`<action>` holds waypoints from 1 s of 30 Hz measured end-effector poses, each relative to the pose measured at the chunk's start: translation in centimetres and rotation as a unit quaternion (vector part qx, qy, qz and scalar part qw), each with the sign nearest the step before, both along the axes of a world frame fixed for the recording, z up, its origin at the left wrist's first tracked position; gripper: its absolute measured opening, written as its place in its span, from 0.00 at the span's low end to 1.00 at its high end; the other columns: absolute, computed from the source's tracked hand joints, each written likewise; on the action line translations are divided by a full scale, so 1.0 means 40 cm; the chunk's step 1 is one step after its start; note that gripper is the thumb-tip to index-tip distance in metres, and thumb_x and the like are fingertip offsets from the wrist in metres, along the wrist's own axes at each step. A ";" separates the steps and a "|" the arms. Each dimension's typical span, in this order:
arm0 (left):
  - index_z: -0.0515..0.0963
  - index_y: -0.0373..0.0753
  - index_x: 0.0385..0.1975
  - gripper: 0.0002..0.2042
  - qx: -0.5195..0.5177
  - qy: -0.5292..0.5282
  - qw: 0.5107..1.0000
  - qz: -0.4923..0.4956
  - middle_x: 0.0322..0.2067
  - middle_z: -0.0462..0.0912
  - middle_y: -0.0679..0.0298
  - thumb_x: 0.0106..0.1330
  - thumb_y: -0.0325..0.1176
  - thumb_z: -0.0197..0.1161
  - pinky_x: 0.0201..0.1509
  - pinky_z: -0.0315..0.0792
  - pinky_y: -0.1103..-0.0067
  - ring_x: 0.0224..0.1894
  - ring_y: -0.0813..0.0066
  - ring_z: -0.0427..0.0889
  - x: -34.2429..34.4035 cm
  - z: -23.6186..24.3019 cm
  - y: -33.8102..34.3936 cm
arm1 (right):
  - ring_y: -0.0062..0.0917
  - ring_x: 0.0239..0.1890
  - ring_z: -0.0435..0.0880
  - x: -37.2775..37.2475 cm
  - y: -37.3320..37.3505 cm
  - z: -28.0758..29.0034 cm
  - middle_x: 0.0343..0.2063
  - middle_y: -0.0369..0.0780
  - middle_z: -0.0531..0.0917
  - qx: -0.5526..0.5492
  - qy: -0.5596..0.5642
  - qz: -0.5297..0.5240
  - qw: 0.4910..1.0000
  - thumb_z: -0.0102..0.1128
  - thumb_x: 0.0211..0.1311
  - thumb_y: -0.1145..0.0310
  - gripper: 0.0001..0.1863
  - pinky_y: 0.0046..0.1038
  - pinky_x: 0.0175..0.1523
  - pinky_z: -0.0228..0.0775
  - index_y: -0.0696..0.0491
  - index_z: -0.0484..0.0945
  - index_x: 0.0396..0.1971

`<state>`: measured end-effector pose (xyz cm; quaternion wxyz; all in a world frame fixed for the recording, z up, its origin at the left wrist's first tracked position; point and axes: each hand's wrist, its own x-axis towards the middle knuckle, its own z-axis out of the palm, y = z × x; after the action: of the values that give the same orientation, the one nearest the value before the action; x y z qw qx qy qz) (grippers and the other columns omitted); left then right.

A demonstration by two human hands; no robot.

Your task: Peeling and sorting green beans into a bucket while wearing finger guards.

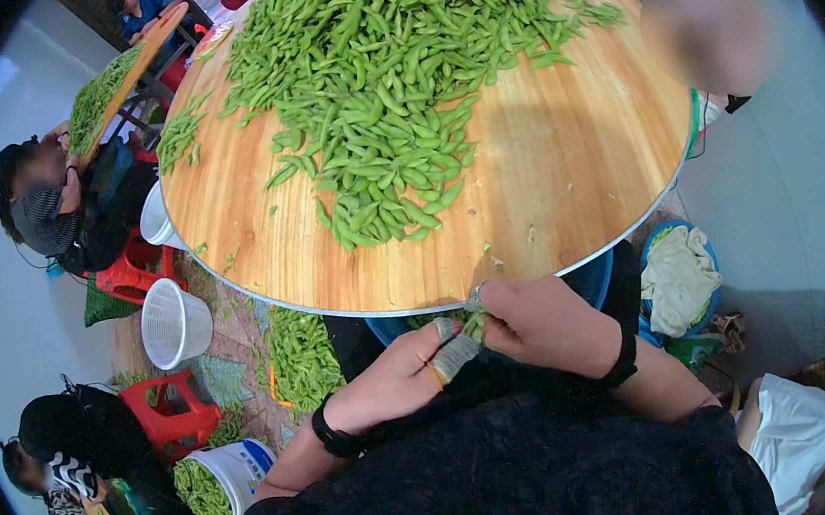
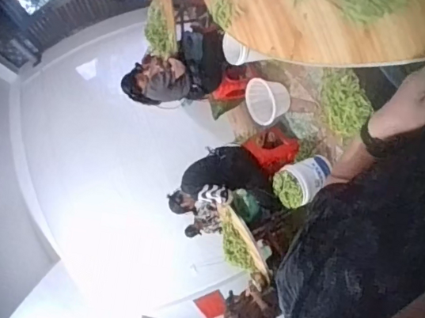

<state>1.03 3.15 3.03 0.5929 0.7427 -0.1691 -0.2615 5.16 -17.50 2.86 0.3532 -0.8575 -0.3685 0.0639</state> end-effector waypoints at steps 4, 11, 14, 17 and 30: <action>0.70 0.34 0.46 0.12 0.085 -0.110 0.990 0.012 0.34 0.77 0.50 0.63 0.26 0.52 0.42 0.70 0.72 0.38 0.53 0.77 -0.001 -0.020 0.012 | 0.46 0.27 0.76 -0.010 -0.011 0.023 0.21 0.47 0.75 -0.028 0.051 -0.034 0.998 0.56 0.52 0.69 0.11 0.41 0.29 0.68 0.56 0.65 0.31; 0.71 0.32 0.35 0.10 0.158 -0.254 0.953 0.053 0.26 0.74 0.49 0.54 0.27 0.58 0.33 0.70 0.65 0.32 0.46 0.75 0.007 -0.047 -0.011 | 0.45 0.20 0.75 -0.006 -0.003 0.000 0.19 0.48 0.72 0.034 -0.017 -0.008 0.999 0.58 0.49 0.71 0.11 0.38 0.24 0.67 0.57 0.65 0.25; 0.71 0.32 0.33 0.09 0.099 -0.261 0.956 0.092 0.25 0.73 0.49 0.51 0.24 0.56 0.32 0.70 0.66 0.30 0.46 0.74 0.019 -0.061 -0.035 | 0.44 0.18 0.74 -0.062 0.011 0.027 0.21 0.47 0.72 -0.024 -0.056 -0.043 0.997 0.58 0.47 0.73 0.11 0.37 0.21 0.67 0.58 0.64 0.25; 0.72 0.32 0.35 0.10 0.032 -0.250 0.959 0.132 0.26 0.75 0.50 0.52 0.22 0.53 0.33 0.71 0.69 0.30 0.49 0.76 0.021 -0.060 -0.071 | 0.43 0.18 0.74 -0.081 0.003 0.050 0.22 0.47 0.73 -0.066 -0.070 -0.048 0.994 0.59 0.47 0.73 0.11 0.37 0.20 0.67 0.58 0.64 0.24; 0.72 0.35 0.43 0.09 -0.002 -0.139 0.988 0.062 0.28 0.77 0.59 0.64 0.25 0.51 0.34 0.72 0.76 0.29 0.68 0.78 0.030 -0.024 -0.061 | 0.49 0.27 0.75 0.030 -0.083 0.097 0.22 0.51 0.73 0.006 0.100 -0.045 0.994 0.54 0.53 0.72 0.08 0.41 0.28 0.65 0.57 0.65 0.30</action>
<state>2.24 0.72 2.05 0.5798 0.7800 -0.2037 -0.1178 6.36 -20.83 6.75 0.3958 -0.8606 -0.2925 0.1308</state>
